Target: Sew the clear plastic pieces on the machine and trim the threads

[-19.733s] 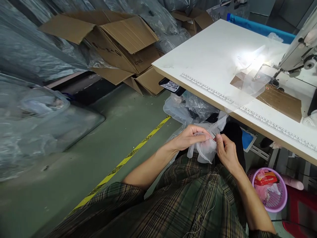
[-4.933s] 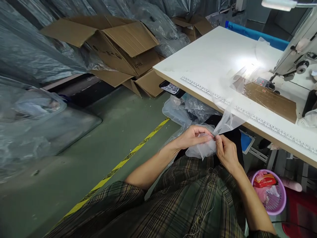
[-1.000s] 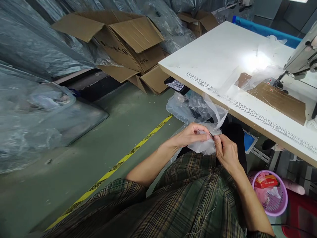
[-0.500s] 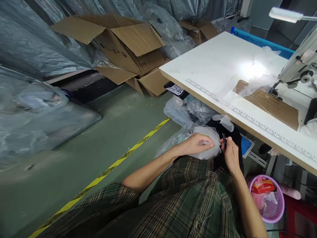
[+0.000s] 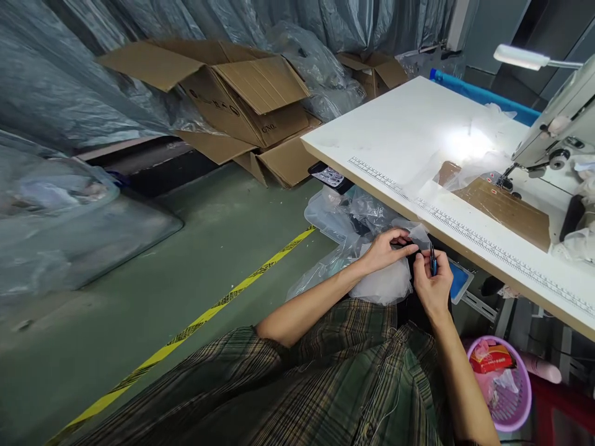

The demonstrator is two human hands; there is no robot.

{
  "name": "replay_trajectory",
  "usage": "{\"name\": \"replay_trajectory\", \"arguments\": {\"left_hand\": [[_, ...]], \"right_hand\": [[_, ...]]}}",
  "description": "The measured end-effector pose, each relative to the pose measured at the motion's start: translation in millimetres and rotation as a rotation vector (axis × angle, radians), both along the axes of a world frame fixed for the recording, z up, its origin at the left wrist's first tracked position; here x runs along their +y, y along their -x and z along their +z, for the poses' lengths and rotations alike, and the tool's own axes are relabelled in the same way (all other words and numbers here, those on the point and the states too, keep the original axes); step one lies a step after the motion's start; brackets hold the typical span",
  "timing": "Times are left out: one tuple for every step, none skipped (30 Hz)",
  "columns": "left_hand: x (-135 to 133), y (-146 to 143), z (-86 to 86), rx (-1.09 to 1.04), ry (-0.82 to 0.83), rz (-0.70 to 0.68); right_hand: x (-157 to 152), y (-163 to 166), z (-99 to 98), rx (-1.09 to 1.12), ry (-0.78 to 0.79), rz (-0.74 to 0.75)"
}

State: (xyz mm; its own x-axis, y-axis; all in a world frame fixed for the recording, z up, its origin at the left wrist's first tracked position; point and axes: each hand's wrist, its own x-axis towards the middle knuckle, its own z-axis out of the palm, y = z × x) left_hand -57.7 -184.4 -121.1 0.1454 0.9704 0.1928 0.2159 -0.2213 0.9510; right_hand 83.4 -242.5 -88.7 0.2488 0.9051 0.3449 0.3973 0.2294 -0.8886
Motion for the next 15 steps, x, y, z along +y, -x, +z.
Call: {"name": "replay_trajectory", "arguments": {"left_hand": [[0.4, -4.1, 1.3, -0.028, 0.008, 0.004], [-1.3, -6.7, 3.0, -0.052, -0.016, 0.027], [-5.0, -7.3, 5.5, -0.068, -0.065, 0.063], [-10.2, -6.0, 9.2, -0.076, -0.132, 0.104], [-16.3, -2.8, 14.3, -0.075, -0.209, 0.142], [-22.5, 1.7, 20.7, -0.066, -0.294, 0.162], [-28.4, 7.0, 28.3, -0.054, -0.380, 0.167], [-33.4, 12.5, 36.7, -0.035, -0.453, 0.161], [-37.2, 17.7, 45.6, -0.011, -0.515, 0.159], [-39.8, 22.3, 54.5, 0.012, -0.566, 0.162], [-41.6, 26.2, 63.2, 0.035, -0.617, 0.164], [-42.9, 29.6, 71.6, 0.060, -0.674, 0.158], [-44.4, 32.7, 79.6, 0.083, -0.734, 0.141], [-46.5, 35.8, 87.3, 0.105, -0.789, 0.109], [-49.7, 39.2, 94.8, 0.125, -0.832, 0.061]], "right_hand": [[2.2, 0.0, 2.0, -0.035, -0.052, -0.003], [4.0, -0.9, 4.3, -0.076, -0.107, 0.002], [5.7, -2.4, 6.9, -0.126, -0.170, 0.016], [7.2, -4.4, 9.8, -0.184, -0.244, 0.034], [8.8, -6.3, 12.7, -0.248, -0.324, 0.060], [10.5, -7.7, 15.6, -0.313, -0.402, 0.093], [12.5, -8.2, 18.5, -0.372, -0.470, 0.126], [14.9, -7.7, 21.3, -0.422, -0.525, 0.156], [17.5, -6.2, 23.8, -0.457, -0.569, 0.177], [20.0, -3.8, 26.3, -0.478, -0.602, 0.191], [22.1, -1.0, 28.7, -0.484, -0.630, 0.200], [23.1, 1.8, 31.2, -0.477, -0.657, 0.206], [22.5, 4.2, 33.9, -0.461, -0.681, 0.218], [19.9, 5.6, 36.8, -0.435, -0.697, 0.235], [15.0, 6.1, 40.0, -0.404, -0.699, 0.266]]}}
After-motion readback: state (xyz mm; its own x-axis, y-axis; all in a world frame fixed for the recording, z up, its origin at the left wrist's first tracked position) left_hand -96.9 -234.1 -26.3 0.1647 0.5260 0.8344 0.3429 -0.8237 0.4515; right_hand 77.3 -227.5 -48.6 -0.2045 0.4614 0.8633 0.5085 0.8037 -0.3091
